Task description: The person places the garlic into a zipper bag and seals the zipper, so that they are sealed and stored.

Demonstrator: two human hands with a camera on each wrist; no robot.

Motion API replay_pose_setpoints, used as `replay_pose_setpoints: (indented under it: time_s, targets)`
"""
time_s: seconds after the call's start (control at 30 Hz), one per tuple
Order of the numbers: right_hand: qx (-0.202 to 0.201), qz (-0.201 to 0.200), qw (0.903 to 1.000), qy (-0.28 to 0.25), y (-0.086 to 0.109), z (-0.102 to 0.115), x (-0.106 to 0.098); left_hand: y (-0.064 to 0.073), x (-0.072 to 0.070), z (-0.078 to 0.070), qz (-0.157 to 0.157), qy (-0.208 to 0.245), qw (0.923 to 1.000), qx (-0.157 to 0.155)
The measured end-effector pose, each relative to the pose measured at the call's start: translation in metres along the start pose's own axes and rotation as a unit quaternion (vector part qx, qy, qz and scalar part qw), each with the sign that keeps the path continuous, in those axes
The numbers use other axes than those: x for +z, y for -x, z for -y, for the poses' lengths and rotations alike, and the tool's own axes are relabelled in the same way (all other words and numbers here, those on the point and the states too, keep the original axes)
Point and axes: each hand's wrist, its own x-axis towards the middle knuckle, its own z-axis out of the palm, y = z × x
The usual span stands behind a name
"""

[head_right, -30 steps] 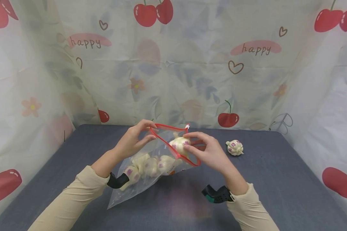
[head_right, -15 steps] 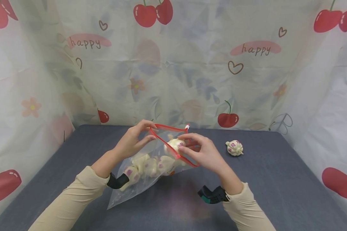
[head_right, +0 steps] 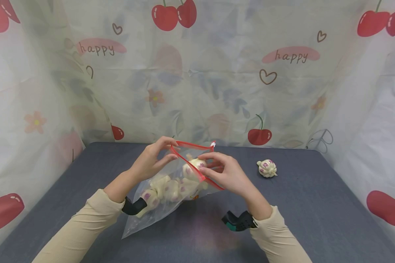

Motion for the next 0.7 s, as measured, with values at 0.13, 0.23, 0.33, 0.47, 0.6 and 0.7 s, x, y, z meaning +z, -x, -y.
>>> replay_pose_setpoints:
  time_s: [0.13, 0.23, 0.33, 0.47, 0.6, 0.7]
  targets:
    - [-0.003, 0.005, 1.0000, -0.002, -0.0018, 0.0002, 0.0022, -0.0002, 0.0003, 0.0003, -0.001, -0.001, 1.0000, 0.006]
    - [-0.008, 0.009, 0.9999, -0.003, -0.0033, -0.0006, 0.0040, -0.0005, 0.0007, 0.0005, -0.001, -0.003, 1.0000, 0.009]
    - [-0.009, 0.016, 0.9998, -0.007, -0.0049, -0.0019, 0.0053, -0.0009, 0.0008, -0.0003, -0.002, -0.003, 1.0000, 0.006]
    - [-0.001, 0.028, 0.9995, -0.017, -0.0065, -0.0035, 0.0063, -0.0008, 0.0007, -0.0006, -0.002, -0.003, 1.0000, 0.004]
    - [0.009, 0.049, 0.9980, -0.039, -0.0081, -0.0038, 0.0072, -0.0006, 0.0010, 0.0001, -0.002, -0.003, 1.0000, 0.008]
    - [0.018, 0.069, 0.9958, -0.057, -0.0090, -0.0036, 0.0074, -0.0005, 0.0017, 0.0007, 0.000, -0.001, 1.0000, 0.009]
